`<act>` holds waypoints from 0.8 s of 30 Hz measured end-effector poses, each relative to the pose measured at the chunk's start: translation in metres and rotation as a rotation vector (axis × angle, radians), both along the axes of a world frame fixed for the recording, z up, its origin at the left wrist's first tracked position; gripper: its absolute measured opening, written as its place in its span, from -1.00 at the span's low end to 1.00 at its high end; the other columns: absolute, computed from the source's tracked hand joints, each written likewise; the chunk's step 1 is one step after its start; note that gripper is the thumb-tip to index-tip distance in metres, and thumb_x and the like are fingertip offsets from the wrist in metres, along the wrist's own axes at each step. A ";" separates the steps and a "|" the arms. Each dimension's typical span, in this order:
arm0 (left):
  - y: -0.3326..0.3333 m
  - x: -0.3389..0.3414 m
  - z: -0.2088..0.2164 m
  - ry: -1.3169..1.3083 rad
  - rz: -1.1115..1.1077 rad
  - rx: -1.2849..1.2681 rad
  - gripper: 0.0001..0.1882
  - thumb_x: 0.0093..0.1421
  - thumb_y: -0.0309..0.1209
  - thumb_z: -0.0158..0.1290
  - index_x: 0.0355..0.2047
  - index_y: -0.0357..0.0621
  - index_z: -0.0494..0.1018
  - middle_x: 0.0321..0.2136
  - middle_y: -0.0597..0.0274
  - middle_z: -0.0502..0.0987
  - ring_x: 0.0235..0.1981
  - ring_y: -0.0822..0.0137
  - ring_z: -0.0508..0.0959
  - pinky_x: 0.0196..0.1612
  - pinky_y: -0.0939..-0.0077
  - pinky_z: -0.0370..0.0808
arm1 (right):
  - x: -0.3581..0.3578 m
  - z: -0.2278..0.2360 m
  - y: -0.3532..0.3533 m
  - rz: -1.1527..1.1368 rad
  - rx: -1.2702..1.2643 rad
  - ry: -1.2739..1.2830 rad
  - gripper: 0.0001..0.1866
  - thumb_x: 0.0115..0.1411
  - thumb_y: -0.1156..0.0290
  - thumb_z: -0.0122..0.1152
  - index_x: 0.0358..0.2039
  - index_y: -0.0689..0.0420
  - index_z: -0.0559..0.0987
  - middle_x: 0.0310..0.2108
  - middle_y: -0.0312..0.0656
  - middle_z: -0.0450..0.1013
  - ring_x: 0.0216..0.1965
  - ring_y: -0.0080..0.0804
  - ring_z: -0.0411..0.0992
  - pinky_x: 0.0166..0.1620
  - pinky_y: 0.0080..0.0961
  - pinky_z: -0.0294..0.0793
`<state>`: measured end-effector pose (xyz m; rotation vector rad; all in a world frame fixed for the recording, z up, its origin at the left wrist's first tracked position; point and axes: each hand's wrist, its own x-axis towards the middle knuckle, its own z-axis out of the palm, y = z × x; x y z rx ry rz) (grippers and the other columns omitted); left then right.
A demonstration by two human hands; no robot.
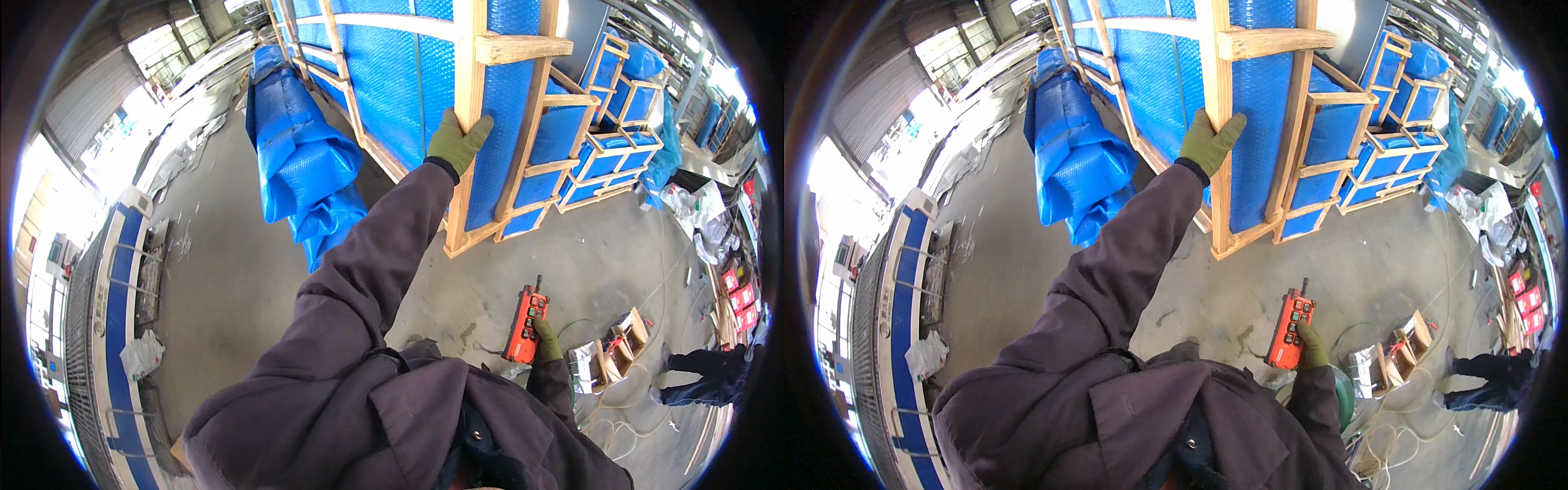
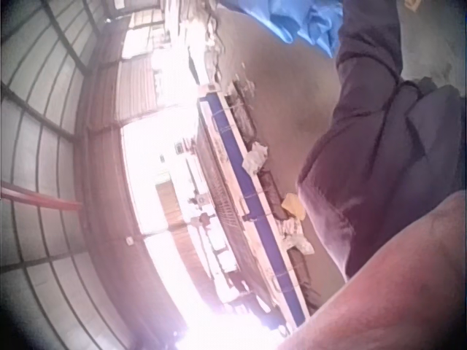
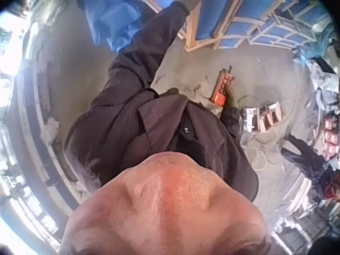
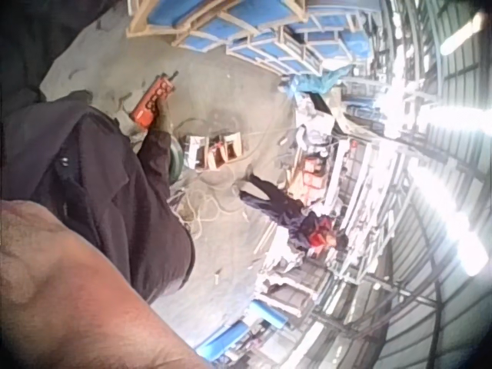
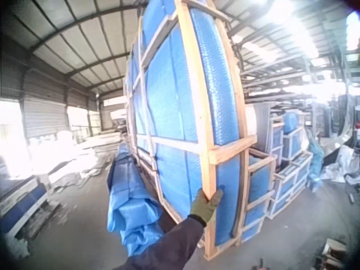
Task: The person uses a pneumatic nail gun to fasten wooden slats onto a large blue foam panel, forming a curved frame. After completing the fastening, the person lifts the assembled panel and stacks it with similar units in the workshop.
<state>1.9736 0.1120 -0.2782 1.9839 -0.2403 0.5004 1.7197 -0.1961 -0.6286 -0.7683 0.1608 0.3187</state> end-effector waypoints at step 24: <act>0.089 0.277 0.037 -0.238 -0.100 -0.295 -0.61 0.38 -0.15 0.47 -0.19 -0.21 0.58 -0.46 0.23 0.65 -0.49 0.41 0.62 -0.37 0.46 0.57 | 0.411 0.075 0.042 0.101 0.084 -0.056 -0.43 0.53 0.17 0.40 0.42 0.11 0.50 0.01 -0.31 0.67 -0.14 -0.48 0.69 -0.05 -0.31 0.80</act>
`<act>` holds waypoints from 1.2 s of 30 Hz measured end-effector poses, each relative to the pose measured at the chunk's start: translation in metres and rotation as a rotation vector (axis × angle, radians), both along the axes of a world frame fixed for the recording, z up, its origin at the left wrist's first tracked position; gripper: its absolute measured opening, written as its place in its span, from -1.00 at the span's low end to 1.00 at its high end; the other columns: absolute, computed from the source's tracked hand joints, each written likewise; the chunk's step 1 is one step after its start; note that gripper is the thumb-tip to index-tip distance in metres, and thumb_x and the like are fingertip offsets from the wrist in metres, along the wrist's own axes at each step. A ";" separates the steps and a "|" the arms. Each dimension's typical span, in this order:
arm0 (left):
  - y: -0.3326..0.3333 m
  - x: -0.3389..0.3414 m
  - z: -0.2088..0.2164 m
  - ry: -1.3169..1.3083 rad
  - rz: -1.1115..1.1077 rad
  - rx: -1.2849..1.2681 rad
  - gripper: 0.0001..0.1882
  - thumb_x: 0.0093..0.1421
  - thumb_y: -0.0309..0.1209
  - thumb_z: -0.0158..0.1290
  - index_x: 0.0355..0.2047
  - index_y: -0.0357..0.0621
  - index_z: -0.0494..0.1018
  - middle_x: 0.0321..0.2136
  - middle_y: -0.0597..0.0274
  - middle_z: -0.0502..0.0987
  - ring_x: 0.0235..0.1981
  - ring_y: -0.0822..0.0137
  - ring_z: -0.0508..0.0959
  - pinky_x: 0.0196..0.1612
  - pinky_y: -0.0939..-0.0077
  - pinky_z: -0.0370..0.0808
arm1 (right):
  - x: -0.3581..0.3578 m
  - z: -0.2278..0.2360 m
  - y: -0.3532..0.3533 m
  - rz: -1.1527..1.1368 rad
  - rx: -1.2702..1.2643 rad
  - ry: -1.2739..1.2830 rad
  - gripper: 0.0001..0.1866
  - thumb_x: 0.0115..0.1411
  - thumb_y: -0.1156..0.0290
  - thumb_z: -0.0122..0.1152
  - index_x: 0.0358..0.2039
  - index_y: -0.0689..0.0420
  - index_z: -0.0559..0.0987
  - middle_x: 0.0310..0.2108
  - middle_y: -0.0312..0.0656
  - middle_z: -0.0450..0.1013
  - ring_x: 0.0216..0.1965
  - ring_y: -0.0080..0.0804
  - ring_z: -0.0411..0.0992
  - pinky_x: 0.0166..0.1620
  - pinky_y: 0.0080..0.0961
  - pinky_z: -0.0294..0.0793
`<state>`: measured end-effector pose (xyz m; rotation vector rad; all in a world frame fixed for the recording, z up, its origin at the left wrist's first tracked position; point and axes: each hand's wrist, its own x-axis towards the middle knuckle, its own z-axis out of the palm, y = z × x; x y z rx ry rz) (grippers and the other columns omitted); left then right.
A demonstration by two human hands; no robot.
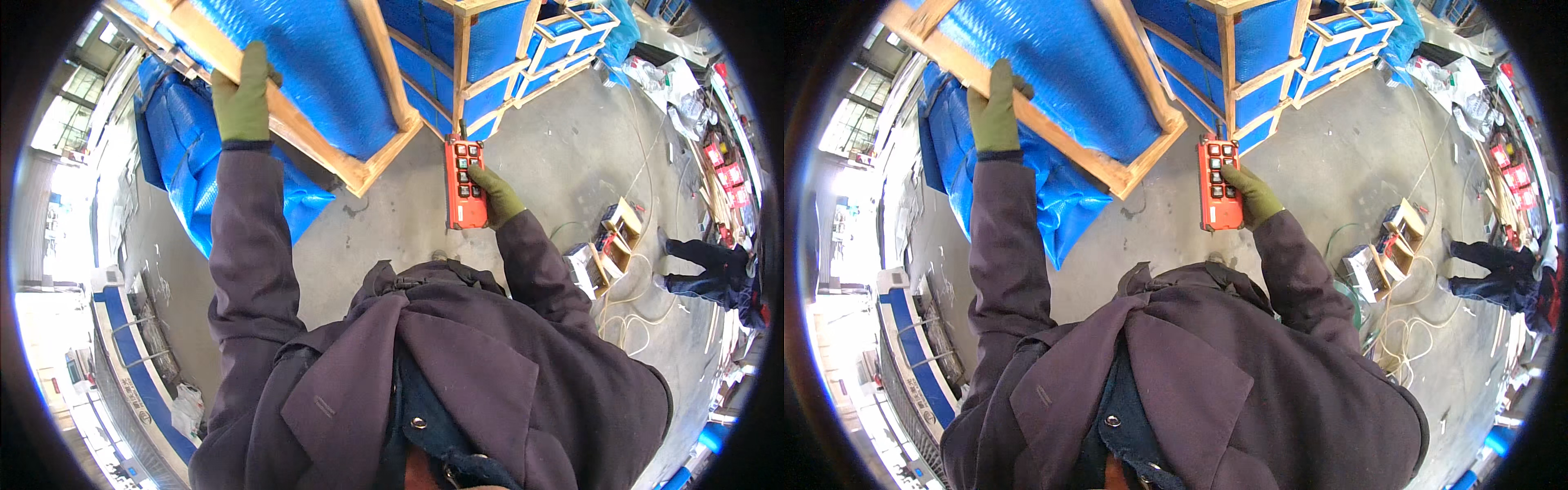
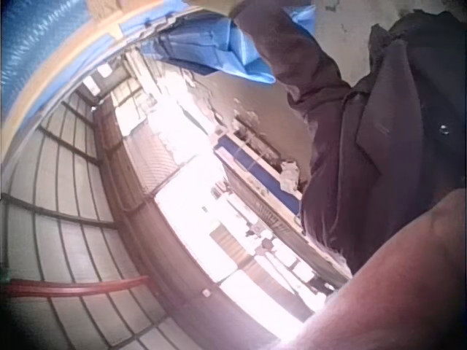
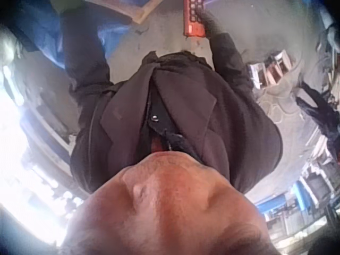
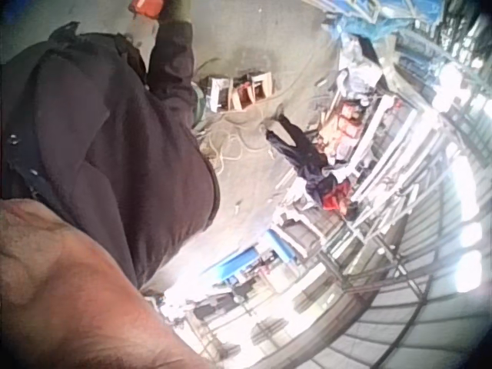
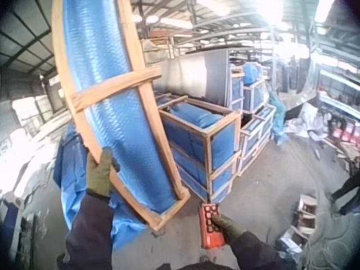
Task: The person uses a pneumatic nail gun to fasten wooden slats onto a large blue foam panel, forming a curved frame. After completing the fastening, the person lifts the assembled panel and stacks it with similar units in the workshop.
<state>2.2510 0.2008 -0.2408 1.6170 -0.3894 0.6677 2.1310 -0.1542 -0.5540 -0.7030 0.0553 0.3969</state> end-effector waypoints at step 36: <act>0.131 0.171 -0.018 0.021 0.538 0.017 -0.65 0.40 -0.27 0.37 -0.02 -0.26 0.55 -0.40 0.17 0.63 -0.47 0.28 0.63 -0.37 0.33 0.59 | 0.163 -0.010 -0.005 0.071 -0.214 -0.020 -0.48 0.40 0.21 0.53 0.26 0.13 0.59 -0.17 -0.31 0.61 -0.23 -0.51 0.59 -0.13 -0.34 0.70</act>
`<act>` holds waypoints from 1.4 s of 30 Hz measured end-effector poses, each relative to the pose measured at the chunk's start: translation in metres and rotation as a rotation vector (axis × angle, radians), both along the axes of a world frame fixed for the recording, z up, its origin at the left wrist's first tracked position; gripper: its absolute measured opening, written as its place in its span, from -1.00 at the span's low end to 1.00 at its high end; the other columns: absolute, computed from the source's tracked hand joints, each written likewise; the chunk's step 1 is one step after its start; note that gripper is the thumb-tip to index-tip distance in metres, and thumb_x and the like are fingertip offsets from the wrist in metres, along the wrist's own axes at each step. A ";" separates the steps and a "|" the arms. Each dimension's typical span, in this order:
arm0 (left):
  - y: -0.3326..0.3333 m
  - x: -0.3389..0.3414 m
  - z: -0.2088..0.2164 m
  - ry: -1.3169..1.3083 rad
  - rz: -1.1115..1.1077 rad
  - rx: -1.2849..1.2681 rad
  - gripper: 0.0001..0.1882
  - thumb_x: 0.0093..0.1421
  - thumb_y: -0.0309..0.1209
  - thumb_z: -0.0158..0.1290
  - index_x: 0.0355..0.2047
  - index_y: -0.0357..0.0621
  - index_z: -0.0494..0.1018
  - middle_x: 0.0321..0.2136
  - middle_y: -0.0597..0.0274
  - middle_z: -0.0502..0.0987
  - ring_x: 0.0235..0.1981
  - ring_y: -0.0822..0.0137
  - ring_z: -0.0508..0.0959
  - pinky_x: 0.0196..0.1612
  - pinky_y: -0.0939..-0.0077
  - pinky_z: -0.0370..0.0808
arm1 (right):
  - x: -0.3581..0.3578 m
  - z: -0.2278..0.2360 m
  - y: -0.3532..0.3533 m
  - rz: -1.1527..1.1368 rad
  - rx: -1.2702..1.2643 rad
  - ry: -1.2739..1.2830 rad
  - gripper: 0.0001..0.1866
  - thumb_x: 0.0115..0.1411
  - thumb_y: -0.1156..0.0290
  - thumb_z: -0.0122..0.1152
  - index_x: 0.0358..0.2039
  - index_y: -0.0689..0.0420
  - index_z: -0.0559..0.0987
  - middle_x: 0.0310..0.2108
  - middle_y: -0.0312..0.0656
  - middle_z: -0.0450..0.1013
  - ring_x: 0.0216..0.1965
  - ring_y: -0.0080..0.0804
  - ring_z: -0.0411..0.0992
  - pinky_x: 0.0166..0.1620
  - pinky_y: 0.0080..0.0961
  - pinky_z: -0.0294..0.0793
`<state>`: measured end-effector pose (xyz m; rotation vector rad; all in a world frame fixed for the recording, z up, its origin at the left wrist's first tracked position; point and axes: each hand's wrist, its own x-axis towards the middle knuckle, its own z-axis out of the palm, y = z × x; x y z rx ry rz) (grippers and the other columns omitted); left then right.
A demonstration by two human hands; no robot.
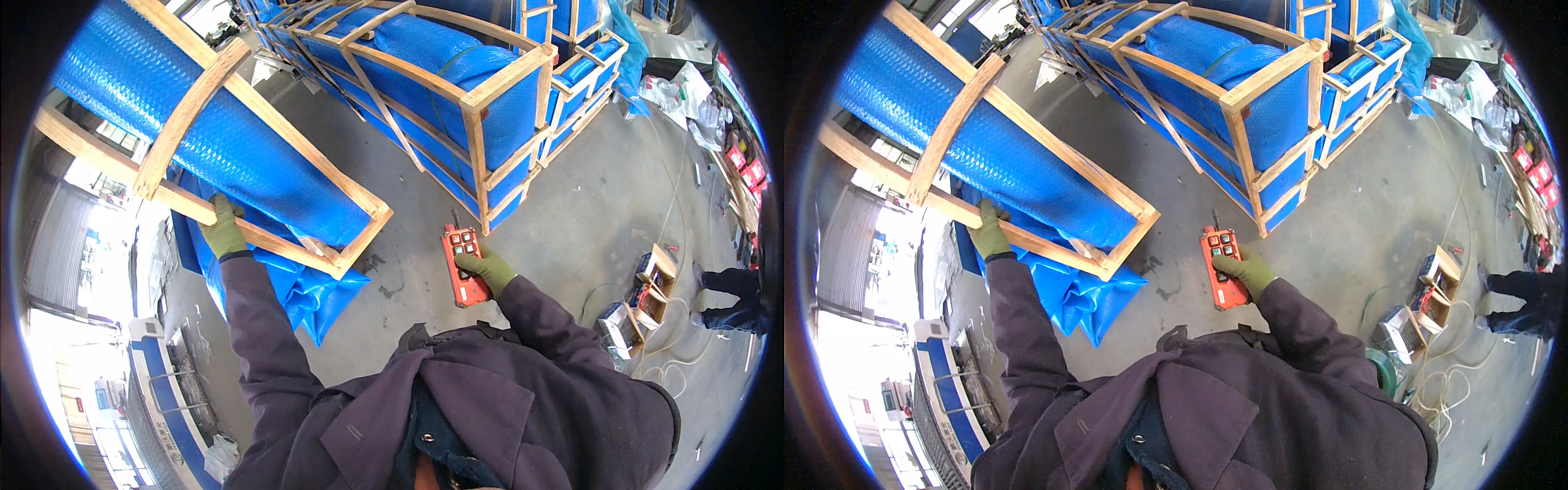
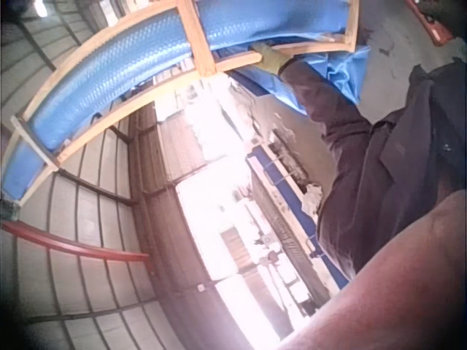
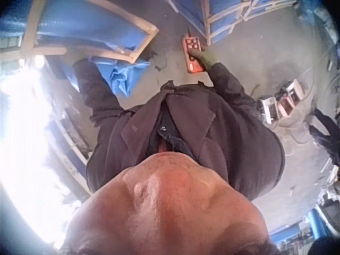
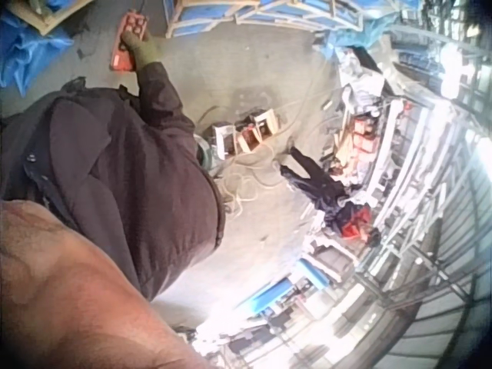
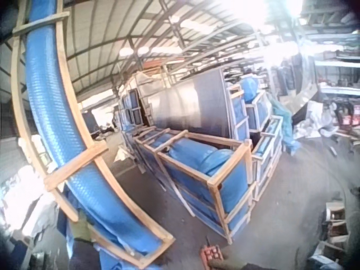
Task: The person uses a pneumatic nail gun to fasten wooden slats onto a large blue foam panel, forming a curved frame. After completing the fastening, the person lifts the assembled panel and stacks it with similar units in the workshop.
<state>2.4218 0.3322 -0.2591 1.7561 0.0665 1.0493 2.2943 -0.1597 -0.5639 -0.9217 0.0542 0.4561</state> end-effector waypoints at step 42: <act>-0.076 0.279 -0.084 0.167 -0.109 -0.042 -0.57 0.34 -0.26 0.46 0.07 -0.10 0.51 -0.33 0.29 0.67 -0.39 0.48 0.65 -0.31 0.44 0.64 | 0.245 0.022 0.061 -0.054 -0.149 0.110 -0.44 0.46 0.22 0.47 0.38 0.10 0.53 -0.02 -0.26 0.65 -0.10 -0.42 0.66 -0.03 -0.28 0.75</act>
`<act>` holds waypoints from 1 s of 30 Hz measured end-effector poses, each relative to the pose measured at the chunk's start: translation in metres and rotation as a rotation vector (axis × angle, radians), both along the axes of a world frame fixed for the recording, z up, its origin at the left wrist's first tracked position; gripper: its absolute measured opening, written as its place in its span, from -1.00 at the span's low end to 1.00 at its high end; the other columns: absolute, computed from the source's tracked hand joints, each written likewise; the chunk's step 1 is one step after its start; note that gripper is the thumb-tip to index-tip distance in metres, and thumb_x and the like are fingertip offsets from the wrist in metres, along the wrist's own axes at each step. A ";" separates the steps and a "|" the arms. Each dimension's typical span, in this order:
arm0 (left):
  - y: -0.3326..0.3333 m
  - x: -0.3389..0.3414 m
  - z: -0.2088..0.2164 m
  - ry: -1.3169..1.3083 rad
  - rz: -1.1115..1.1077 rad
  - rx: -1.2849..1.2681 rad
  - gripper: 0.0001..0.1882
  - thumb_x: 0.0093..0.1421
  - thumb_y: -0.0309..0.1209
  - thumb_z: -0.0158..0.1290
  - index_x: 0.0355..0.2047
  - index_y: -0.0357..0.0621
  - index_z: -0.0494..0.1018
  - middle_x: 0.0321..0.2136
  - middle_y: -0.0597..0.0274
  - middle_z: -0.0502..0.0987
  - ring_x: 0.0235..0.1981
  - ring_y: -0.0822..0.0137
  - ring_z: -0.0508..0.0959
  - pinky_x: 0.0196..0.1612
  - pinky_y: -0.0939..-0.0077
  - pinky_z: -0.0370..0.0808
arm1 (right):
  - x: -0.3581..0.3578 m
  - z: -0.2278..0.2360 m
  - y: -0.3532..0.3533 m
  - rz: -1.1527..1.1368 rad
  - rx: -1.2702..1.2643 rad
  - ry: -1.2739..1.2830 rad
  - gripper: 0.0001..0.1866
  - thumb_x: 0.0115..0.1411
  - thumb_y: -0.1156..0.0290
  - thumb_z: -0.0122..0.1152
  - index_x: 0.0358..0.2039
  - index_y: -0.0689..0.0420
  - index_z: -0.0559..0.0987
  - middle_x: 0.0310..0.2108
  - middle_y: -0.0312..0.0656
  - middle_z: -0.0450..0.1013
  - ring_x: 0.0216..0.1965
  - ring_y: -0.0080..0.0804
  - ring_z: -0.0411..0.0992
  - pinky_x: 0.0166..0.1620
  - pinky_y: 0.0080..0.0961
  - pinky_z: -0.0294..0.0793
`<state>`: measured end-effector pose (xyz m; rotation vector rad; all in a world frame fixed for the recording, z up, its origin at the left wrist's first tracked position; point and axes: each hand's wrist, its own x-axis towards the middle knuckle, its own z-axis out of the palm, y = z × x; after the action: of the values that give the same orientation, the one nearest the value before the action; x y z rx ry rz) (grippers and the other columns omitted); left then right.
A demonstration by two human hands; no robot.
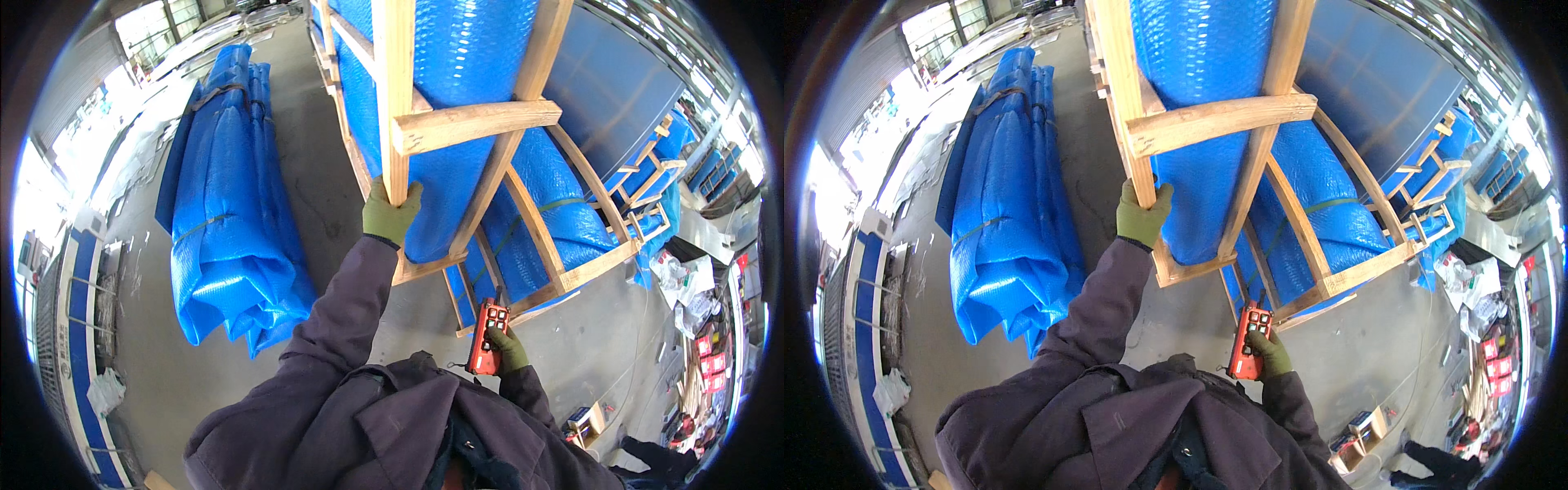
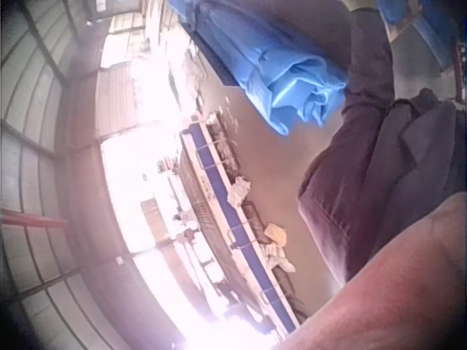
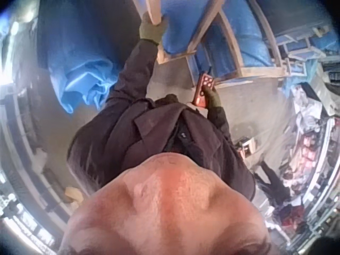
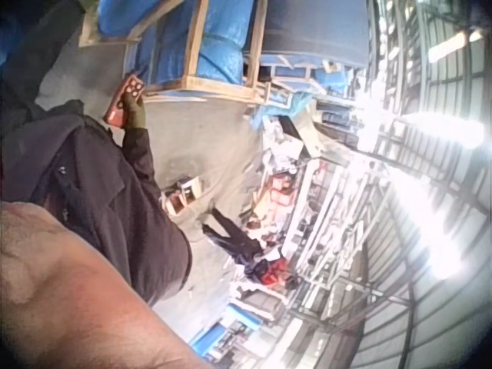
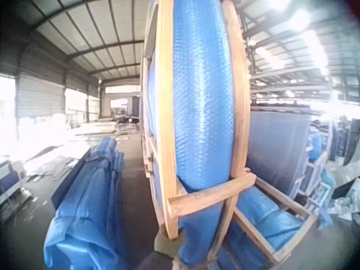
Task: The person uses a pneumatic nail gun to fasten wooden slats onto a large blue foam panel, forming a curved frame. After completing the fastening, the person lifts the assembled panel and stacks it with similar units in the workshop.
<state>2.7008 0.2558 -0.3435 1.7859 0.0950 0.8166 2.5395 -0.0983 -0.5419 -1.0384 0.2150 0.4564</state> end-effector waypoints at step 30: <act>0.011 0.030 0.009 -0.158 0.032 0.058 -0.76 0.36 -0.45 0.36 0.00 -0.21 0.66 -0.17 0.13 0.75 -0.16 0.25 0.72 -0.04 0.24 0.66 | 0.044 -0.016 -0.058 0.244 0.231 0.037 -0.42 0.44 0.34 0.47 0.39 0.20 0.52 0.06 -0.20 0.68 -0.03 -0.39 0.69 0.06 -0.31 0.75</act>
<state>2.7310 0.2668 -0.3348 1.7715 -0.0037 0.9894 2.5832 -0.1561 -0.5576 -0.8324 0.0656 0.7052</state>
